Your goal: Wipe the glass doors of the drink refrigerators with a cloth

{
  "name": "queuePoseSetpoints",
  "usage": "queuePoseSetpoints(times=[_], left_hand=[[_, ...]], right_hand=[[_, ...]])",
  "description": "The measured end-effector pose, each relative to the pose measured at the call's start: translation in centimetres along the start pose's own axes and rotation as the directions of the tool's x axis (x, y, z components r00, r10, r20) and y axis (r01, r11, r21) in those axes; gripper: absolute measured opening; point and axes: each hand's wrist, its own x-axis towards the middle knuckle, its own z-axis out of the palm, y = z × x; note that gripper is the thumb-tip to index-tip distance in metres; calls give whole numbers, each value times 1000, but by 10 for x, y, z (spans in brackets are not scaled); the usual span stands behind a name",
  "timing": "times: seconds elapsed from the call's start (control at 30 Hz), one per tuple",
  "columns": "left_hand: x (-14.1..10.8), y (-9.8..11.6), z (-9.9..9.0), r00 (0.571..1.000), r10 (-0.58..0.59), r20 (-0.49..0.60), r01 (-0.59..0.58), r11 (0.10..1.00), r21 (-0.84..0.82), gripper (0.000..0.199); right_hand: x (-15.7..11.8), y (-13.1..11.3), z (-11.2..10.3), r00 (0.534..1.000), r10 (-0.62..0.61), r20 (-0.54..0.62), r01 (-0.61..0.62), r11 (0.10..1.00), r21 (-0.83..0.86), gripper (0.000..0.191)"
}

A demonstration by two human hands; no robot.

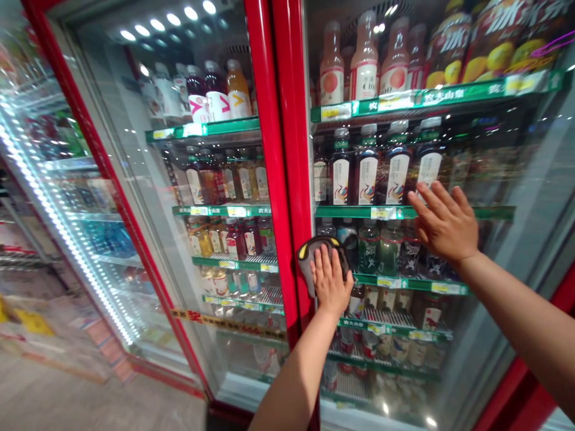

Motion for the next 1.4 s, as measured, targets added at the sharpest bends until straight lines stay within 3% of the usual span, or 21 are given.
queuePoseSetpoints(times=[0.07,0.13,0.2,0.33,0.4,0.47,0.57,0.63,0.7,0.8,0.83,0.9,0.97,1.03,1.13,1.2,1.27,1.3,1.33,1.37,1.4], left_hand=[[-46,-3,14,999,2,42,-3,1000,26,93],[-56,-5,19,999,24,36,-25,999,36,91],[-28,-5,11,999,49,-3,-49,998,30,88],[70,0,-18,995,42,-86,-44,999,-21,83],[86,5,-21,995,26,-96,-31,998,-48,85],[61,10,-11,996,5,-91,-10,998,-61,89],[-22,9,16,998,25,-60,-27,999,-29,92],[-69,3,31,979,202,-21,-202,979,9,87],[-83,-6,34,927,370,68,-373,928,30,78],[-36,-13,16,837,538,100,-543,839,30,70],[-9,-11,6,849,520,92,-524,851,29,71],[45,-2,-12,928,370,40,-371,928,29,77],[82,16,-22,973,229,-4,-229,973,10,82],[91,36,-19,991,130,-32,-130,991,-10,83],[55,57,-2,987,160,-2,-160,987,-30,78],[16,57,10,932,354,76,-350,935,-63,76],[-16,45,14,794,584,166,-571,812,-124,76],[-25,36,13,725,658,204,-641,753,-152,76],[-27,29,11,687,682,250,-664,729,-164,77],[-22,23,6,675,679,290,-663,730,-166,76],[-10,22,0,697,644,315,-633,759,-150,76]], right_hand=[[0,-1,0,1000,0,3,0,1000,-10,72],[0,-1,1,1000,-10,-4,10,1000,-15,73],[1,-1,1,1000,-20,-13,20,1000,-17,73],[1,0,-1,1000,-10,3,10,1000,-27,73],[1,1,-1,1000,-9,17,9,999,-34,74],[2,2,0,1000,-15,20,16,999,-33,75],[2,4,1,999,-32,9,32,999,-29,77],[3,5,2,999,-38,4,38,999,-35,78],[3,5,2,999,-37,14,37,998,-40,79],[4,4,3,999,-37,27,38,999,-38,80],[5,4,2,999,-36,29,37,999,-35,80],[8,5,1,999,-33,39,34,999,-20,80],[10,10,-4,996,-52,70,50,999,19,80],[7,18,-14,985,-115,127,104,991,88,80],[-17,34,-37,956,-222,192,190,967,170,81],[-48,46,-54,935,-263,237,225,958,176,81],[-84,59,-70,902,-297,312,255,952,169,80],[-101,67,-77,881,-312,356,268,949,169,79],[-118,75,-82,860,-326,393,280,944,173,78],[-131,83,-86,843,-337,420,287,941,179,77],[-142,90,-89,833,-341,437,289,940,182,76]])
